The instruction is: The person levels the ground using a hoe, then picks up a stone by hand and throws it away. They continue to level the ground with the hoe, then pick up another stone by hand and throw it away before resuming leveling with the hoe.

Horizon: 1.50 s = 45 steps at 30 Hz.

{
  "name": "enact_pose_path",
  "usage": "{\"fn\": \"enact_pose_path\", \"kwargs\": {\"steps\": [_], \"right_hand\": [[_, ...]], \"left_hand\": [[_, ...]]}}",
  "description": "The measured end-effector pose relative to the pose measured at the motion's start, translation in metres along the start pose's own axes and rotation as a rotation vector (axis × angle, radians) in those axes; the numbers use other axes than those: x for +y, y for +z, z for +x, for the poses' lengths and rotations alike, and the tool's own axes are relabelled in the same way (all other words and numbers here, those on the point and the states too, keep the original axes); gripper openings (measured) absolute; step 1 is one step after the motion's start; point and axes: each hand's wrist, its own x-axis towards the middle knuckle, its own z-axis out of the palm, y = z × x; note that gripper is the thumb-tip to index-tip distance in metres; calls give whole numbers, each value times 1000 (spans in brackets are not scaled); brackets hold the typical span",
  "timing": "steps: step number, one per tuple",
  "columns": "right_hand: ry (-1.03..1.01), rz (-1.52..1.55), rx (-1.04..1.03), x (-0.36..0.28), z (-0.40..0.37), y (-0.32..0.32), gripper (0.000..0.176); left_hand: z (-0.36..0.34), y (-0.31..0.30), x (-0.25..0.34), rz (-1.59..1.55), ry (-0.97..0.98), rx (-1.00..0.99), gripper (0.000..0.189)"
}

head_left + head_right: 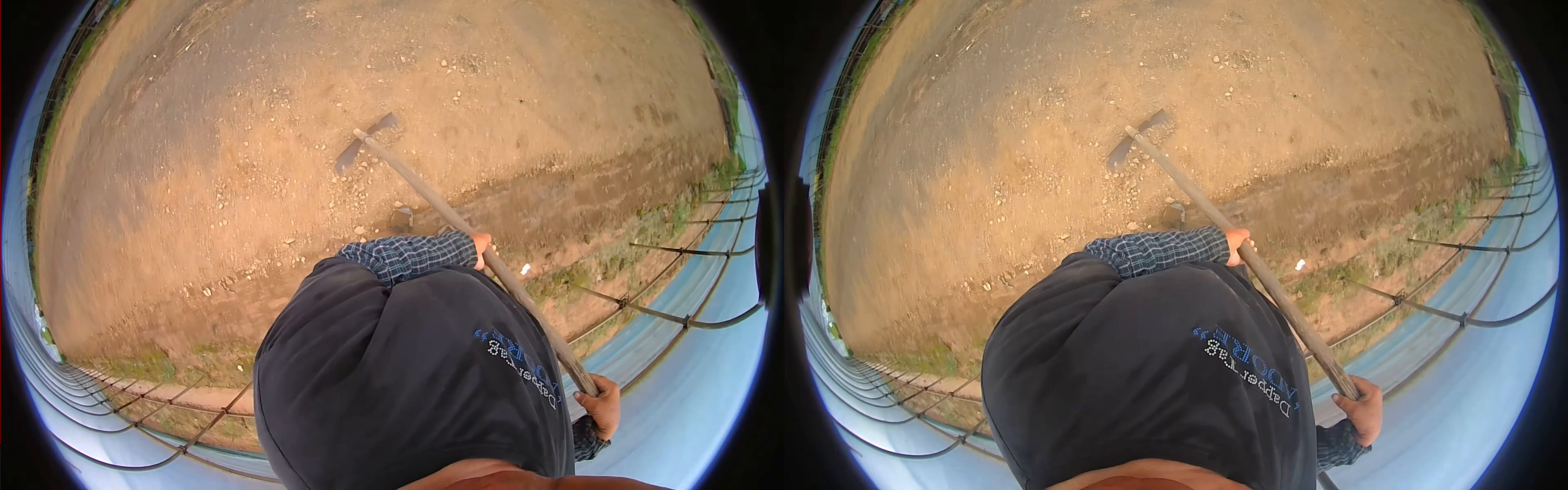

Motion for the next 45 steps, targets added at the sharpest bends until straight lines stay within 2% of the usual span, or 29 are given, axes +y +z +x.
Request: {"fn": "enact_pose_path", "kwargs": {"steps": [2, 3, 4, 6, 9, 12, 14, 16, 17, 19, 20, 22, 23, 25, 28, 29, 31, 32, 33, 35, 36, 38, 39, 40, 42, 44, 45], "right_hand": [[21, 63, 19, 0, -1, -14, 32], [-2, 33, -4, -2, 6, -20, 32], [-30, 5, -30, -4, 16, -28, 31], [-82, -32, -90, 2, 51, -29, 33], [-79, -120, -176, -16, 99, -10, 34], [-212, -134, -179, -13, 143, 5, 34], [-288, -154, -206, -10, 168, -1, 34], [-272, -137, -234, 1, 191, -23, 36], [-328, -197, -226, 5, 199, -42, 36], [-368, -376, -238, 19, 215, -91, 36], [-335, -337, -244, 16, 213, -115, 35], [-266, -334, -205, 30, 219, -161, 35], [-271, -346, -212, 30, 221, -184, 35], [-369, -365, -223, 24, 226, -223, 35], [-330, -334, -227, 7, 235, -258, 35], [-390, -369, -239, 6, 241, -265, 36], [-427, -473, -244, 0, 252, -262, 36], [-461, -573, -239, -2, 258, -257, 36], [-458, -534, -241, -1, 265, -248, 37], [-511, -489, -252, 9, 282, -225, 37], [-559, -447, -272, 10, 288, -214, 36], [-503, -403, -305, 0, 288, -191, 36], [-451, -358, -332, -3, 284, -182, 36], [-447, -354, -320, -5, 282, -178, 36], [-454, -365, -311, -10, 275, -175, 36], [-410, -369, -267, -15, 259, -191, 34], [-398, -460, -217, -25, 246, -206, 34]], "left_hand": [[-11, 3, -16, -119, -28, -162, 12], [-23, 17, -7, -62, -74, 8, 11], [-23, 16, -2, -70, -74, 13, 11], [-19, 14, 14, -187, 74, 95, 9], [17, -12, 52, -301, 147, 141, 6], [40, -36, 82, -339, 264, 183, 4], [41, -31, 77, -343, 321, 183, 4], [44, -11, 69, -413, 320, 271, 5], [61, -3, 54, -491, 316, 210, 7], [74, 40, 15, -473, 294, 256, 7], [76, 63, -2, -443, 273, 292, 8], [87, 101, -28, -430, 145, 248, 8], [80, 122, -39, -445, 144, 248, 8], [62, 159, -56, -622, 104, 95, 8], [63, 189, -73, -664, 142, 4, 10], [51, 196, -72, -662, 162, 25, 8], [82, 173, -71, -739, 175, -3, 7], [72, 169, -66, -807, 188, -38, 6], [62, 167, -58, -728, 198, 89, 6], [97, 125, -46, -773, 272, 129, 7], [91, 114, -34, -833, 251, 162, 7], [91, 86, -16, -887, 219, 204, 7], [106, 66, -8, -762, 232, 225, 7], [104, 65, 1, -635, 248, 235, 8], [107, 79, 11, -719, 213, 289, 9], [105, 111, 7, -728, 192, 82, 8], [103, 137, -3, -688, 209, 60, 7]]}}
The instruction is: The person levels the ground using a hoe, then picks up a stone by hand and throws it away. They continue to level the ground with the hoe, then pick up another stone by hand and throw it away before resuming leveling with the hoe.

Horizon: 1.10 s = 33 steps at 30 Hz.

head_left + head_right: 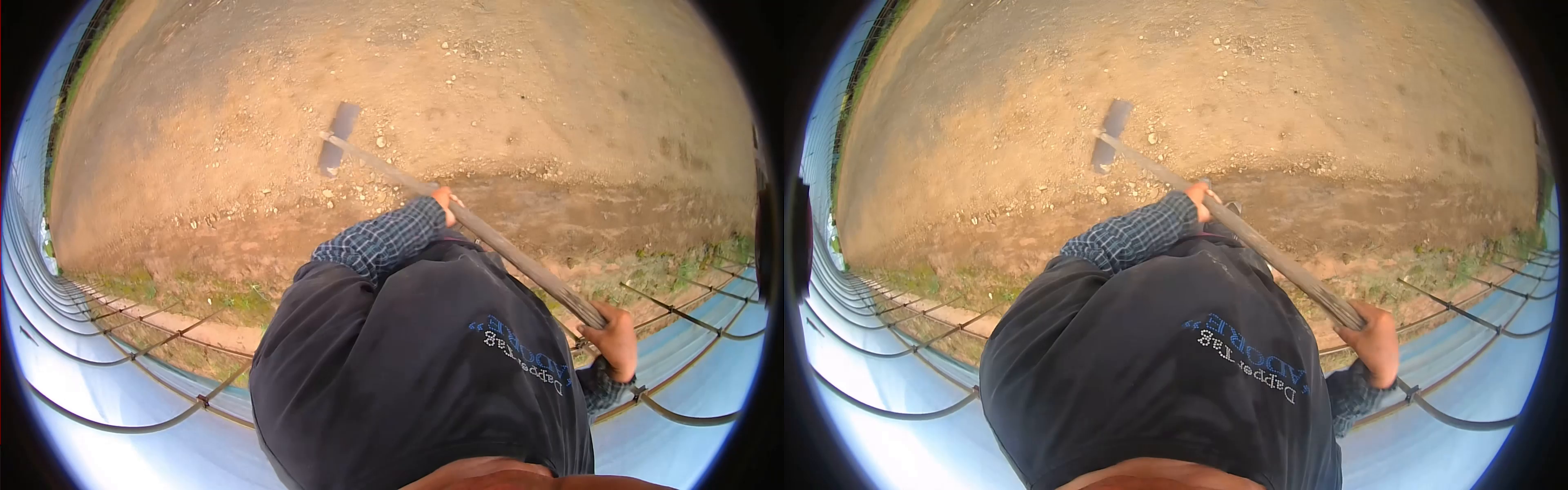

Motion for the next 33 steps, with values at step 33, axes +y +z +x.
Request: {"fn": "enact_pose_path", "kwargs": {"steps": [33], "right_hand": [[54, 168, 148, 164, -11, -112, 34]], "left_hand": [[28, 159, -174, 329, -145, 67, 8]]}}
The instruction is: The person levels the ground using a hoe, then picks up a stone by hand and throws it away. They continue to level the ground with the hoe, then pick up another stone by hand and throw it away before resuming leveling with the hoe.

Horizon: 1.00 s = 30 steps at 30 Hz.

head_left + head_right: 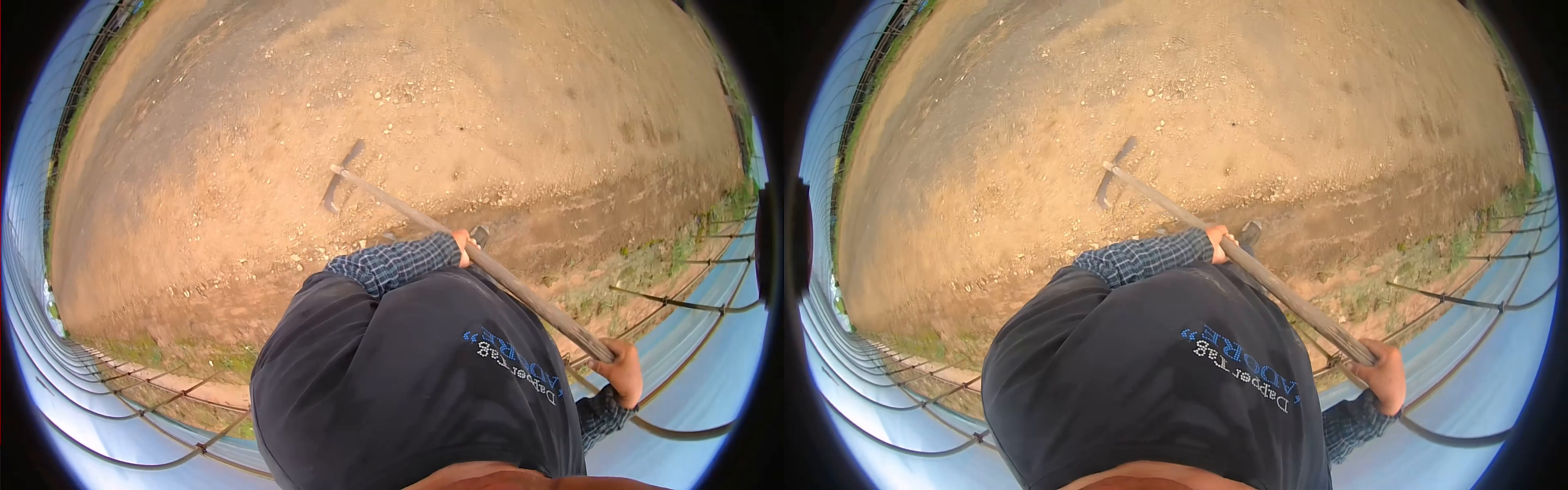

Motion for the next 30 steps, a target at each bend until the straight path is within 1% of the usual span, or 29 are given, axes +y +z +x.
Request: {"fn": "enact_pose_path", "kwargs": {"steps": [2, 4, 5, 6, 7, 8, 9, 10, 11, 13, 15, 17, 19, 20, 21, 22, 23, 24, 25, 27, 28, 29, 30], "right_hand": [[-8, 32, 4, 27, 0, -28, 34], [108, 117, -41, 48, 8, -54, 33], [136, 140, -55, 70, 13, -63, 33], [129, 135, -53, 87, 20, -64, 33], [123, 185, -33, 103, 29, -63, 34], [116, 237, -16, 112, 42, -63, 34], [118, 173, -55, 114, 56, -61, 32], [131, 100, -129, 120, 73, -57, 29], [88, 96, -237, 134, 93, -46, 27], [191, 138, -441, 98, 130, -30, 26], [-34, 11, -429, 104, 169, 8, 29], [-21, 26, -414, 58, 200, 27, 31], [-122, -32, -336, 34, 228, 56, 33], [-106, -24, -324, 22, 238, 66, 33], [-125, 24, -308, 11, 241, 74, 33], [-143, 66, -298, 8, 243, 79, 33], [-124, 59, -304, 12, 242, 82, 33], [-90, 137, -296, 21, 234, 84, 33], [-63, 212, -291, 29, 222, 84, 34], [-3, 97, -301, 48, 188, 60, 34], [71, 148, -302, 55, 166, 50, 34], [142, 198, -296, 62, 144, 39, 33], [176, 234, -267, 66, 124, 26, 32]], "left_hand": [[-6, 27, -36, 24, 5, 5, 9], [-1, 58, -58, 30, 28, 4, 7], [5, 72, -65, 9, 42, 61, 8], [19, 83, -67, 5, 46, 54, 8], [36, 88, -63, 33, 97, 26, 7], [36, 96, -57, 61, 152, 1, 7], [37, 106, -46, 11, 173, 55, 6], [37, 114, -30, 16, 210, 83, 6], [40, 119, -10, 22, 247, 111, 6], [53, 123, 37, 51, 361, 132, 10], [39, 127, 83, 108, 466, 96, 11], [44, 129, 138, 155, 579, 91, 10], [72, 125, 209, 517, 627, 201, 11], [70, 128, 230, 535, 646, 178, 14], [69, 132, 239, 547, 661, 154, 17], [77, 136, 237, 554, 642, 149, 17], [83, 137, 235, 596, 614, 185, 21], [87, 132, 230, 632, 585, 226, 27], [73, 135, 204, 781, 590, 209, 28], [92, 129, 151, 626, 630, 100, 19], [62, 134, 124, 865, 582, 121, 17], [106, 120, 102, 738, 606, 123, 17], [60, 134, 71, 666, 500, 140, 15]]}}
